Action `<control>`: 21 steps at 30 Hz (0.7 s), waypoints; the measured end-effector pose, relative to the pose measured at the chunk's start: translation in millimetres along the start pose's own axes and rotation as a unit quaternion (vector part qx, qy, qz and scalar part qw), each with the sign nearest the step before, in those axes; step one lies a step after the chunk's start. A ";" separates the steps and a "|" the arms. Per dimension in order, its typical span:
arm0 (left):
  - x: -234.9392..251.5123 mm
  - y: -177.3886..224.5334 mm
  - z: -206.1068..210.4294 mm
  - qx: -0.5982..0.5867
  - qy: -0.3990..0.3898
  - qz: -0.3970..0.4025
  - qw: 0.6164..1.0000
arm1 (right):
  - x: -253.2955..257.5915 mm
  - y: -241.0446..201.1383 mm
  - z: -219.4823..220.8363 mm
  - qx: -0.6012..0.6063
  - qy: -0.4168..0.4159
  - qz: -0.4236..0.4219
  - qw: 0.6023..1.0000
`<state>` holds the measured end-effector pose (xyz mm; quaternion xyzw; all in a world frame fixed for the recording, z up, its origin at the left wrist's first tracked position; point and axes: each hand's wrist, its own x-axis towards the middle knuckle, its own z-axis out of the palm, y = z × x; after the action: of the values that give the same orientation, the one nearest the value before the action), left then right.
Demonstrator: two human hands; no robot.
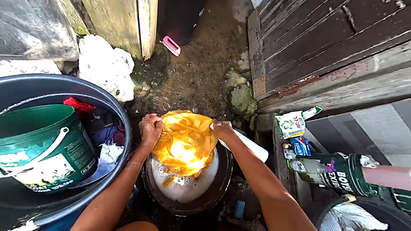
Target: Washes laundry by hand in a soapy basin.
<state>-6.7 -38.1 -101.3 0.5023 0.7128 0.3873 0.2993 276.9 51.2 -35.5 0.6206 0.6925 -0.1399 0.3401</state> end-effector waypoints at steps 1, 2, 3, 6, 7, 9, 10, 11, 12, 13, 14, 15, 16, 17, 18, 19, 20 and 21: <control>-0.3 0.5 -0.7 0.001 -0.003 -0.006 1.000 | 0.9 -1.0 -2.0 -0.005 -0.008 -0.001 1.000; -0.5 0.8 -1.5 0.002 -0.004 -0.010 1.000 | 1.5 0.0 -4.9 -0.011 -0.023 0.004 1.000; -0.7 0.6 -2.1 0.003 -0.002 -0.011 1.000 | 2.8 3.4 -7.0 -0.019 -0.039 0.014 0.999; -1.4 -1.0 -2.4 -0.005 -0.003 -0.016 1.000 | 6.7 18.3 -8.7 -0.051 -0.067 0.050 0.995; -1.0 -2.1 -2.2 -0.006 -0.005 -0.015 1.000 | 6.8 21.1 -9.1 -0.052 -0.065 0.051 0.995; -0.9 -2.9 -0.6 -0.010 -0.002 -0.014 1.000 | 9.2 25.2 -7.3 -0.043 -0.039 0.028 0.998; -1.3 -2.9 -0.1 -0.011 0.001 -0.012 1.000 | 9.7 24.8 -7.2 -0.037 -0.027 0.007 0.999; -2.1 -3.0 0.0 -0.012 0.004 -0.011 1.000 | 10.0 22.8 -7.0 -0.034 -0.022 -0.008 0.999; -3.0 -3.2 -0.3 -0.011 0.007 -0.009 1.000 | 12.2 22.2 -4.4 -0.033 -0.021 -0.014 0.999; -3.1 -3.6 -0.8 -0.010 0.007 -0.009 1.000 | 15.2 23.0 -1.8 -0.037 -0.025 -0.008 0.999; -2.7 -3.4 -1.3 -0.010 0.008 -0.009 1.000 | 18.3 24.7 -0.5 -0.040 -0.030 0.004 0.999; -2.6 -3.9 -1.5 -0.012 0.009 -0.009 1.000 | 20.0 25.5 0.1 -0.044 -0.028 0.012 0.999; -2.5 -4.4 -1.5 -0.015 0.010 -0.010 1.000 | 20.0 24.7 -0.1 -0.045 -0.021 0.013 0.999; -2.1 -4.6 -1.2 -0.016 0.011 -0.011 1.000 | 18.3 21.7 -2.0 -0.042 -0.015 0.005 0.999; -2.0 -4.4 -0.7 -0.017 0.010 -0.014 1.000 | 15.9 17.3 -4.3 -0.038 -0.013 -0.007 0.999; -2.6 -4.3 -0.2 -0.015 0.009 -0.017 1.000 | 14.2 12.9 -5.3 -0.039 -0.014 -0.016 0.999; -3.2 -3.8 -0.1 -0.013 0.009 -0.018 1.000 | 13.7 9.2 -5.7 -0.041 -0.013 -0.023 0.999; -3.2 -3.4 -0.3 -0.012 0.010 -0.016 1.000 | 13.3 5.4 -8.0 -0.041 -0.005 -0.031 0.999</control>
<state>-7.6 -41.9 -103.9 0.4828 0.7193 0.3961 0.3042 279.6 67.3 -36.9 0.5841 0.7145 -0.1252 0.3642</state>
